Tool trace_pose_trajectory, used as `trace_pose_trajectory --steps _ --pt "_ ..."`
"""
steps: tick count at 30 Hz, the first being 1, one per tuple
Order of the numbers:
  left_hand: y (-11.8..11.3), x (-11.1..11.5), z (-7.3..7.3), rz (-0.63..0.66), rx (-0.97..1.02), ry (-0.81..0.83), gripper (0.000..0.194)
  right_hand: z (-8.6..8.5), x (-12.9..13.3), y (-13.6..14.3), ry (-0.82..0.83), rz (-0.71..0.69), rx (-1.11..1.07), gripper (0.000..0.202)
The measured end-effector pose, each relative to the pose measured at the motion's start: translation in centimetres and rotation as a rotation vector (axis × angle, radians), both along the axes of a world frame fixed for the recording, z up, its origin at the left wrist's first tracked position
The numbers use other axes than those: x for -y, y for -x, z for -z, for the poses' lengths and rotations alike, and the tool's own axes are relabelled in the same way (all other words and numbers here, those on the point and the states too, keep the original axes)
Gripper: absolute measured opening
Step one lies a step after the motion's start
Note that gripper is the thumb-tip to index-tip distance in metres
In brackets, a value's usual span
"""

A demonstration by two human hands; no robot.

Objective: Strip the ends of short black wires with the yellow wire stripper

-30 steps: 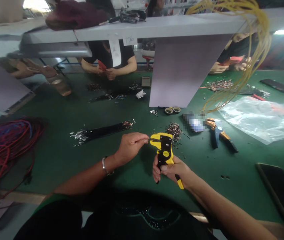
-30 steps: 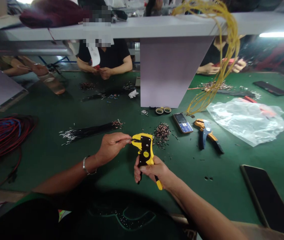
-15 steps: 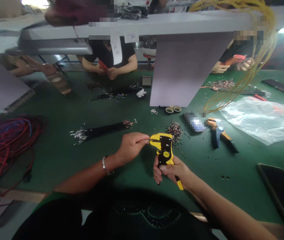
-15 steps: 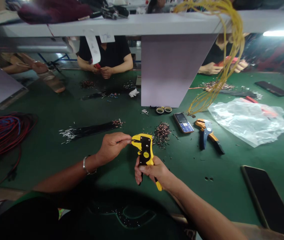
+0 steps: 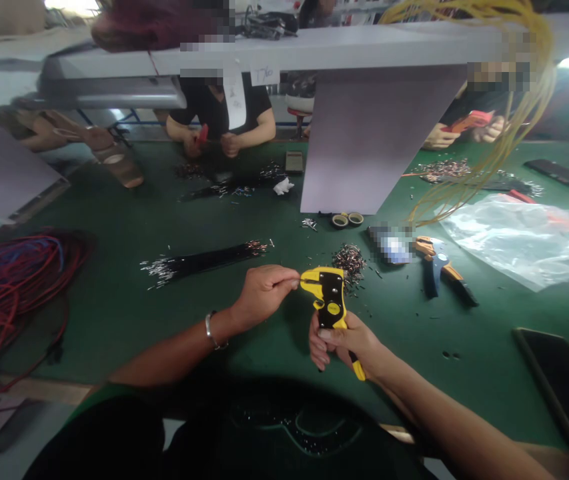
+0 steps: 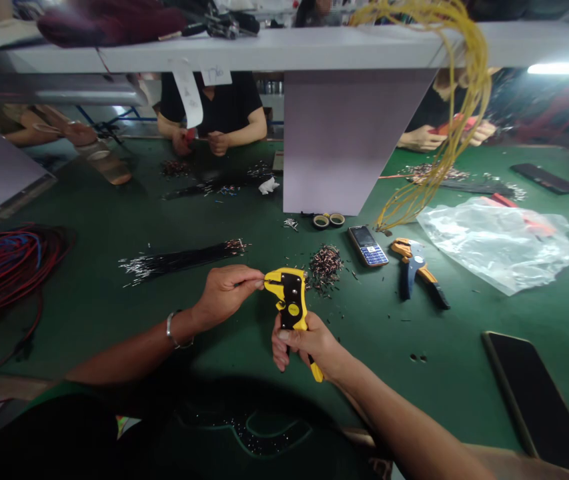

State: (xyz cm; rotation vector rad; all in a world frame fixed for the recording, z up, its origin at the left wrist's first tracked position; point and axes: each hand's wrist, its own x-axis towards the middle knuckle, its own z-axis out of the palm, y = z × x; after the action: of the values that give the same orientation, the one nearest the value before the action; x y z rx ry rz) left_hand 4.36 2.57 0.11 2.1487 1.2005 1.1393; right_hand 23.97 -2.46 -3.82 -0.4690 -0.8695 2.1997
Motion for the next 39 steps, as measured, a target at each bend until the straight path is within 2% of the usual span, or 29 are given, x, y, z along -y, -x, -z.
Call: trace_pose_trajectory --steps 39 --pt "0.0 -0.24 0.06 -0.009 -0.08 0.012 0.014 0.42 0.32 0.09 0.113 0.072 0.111 0.03"
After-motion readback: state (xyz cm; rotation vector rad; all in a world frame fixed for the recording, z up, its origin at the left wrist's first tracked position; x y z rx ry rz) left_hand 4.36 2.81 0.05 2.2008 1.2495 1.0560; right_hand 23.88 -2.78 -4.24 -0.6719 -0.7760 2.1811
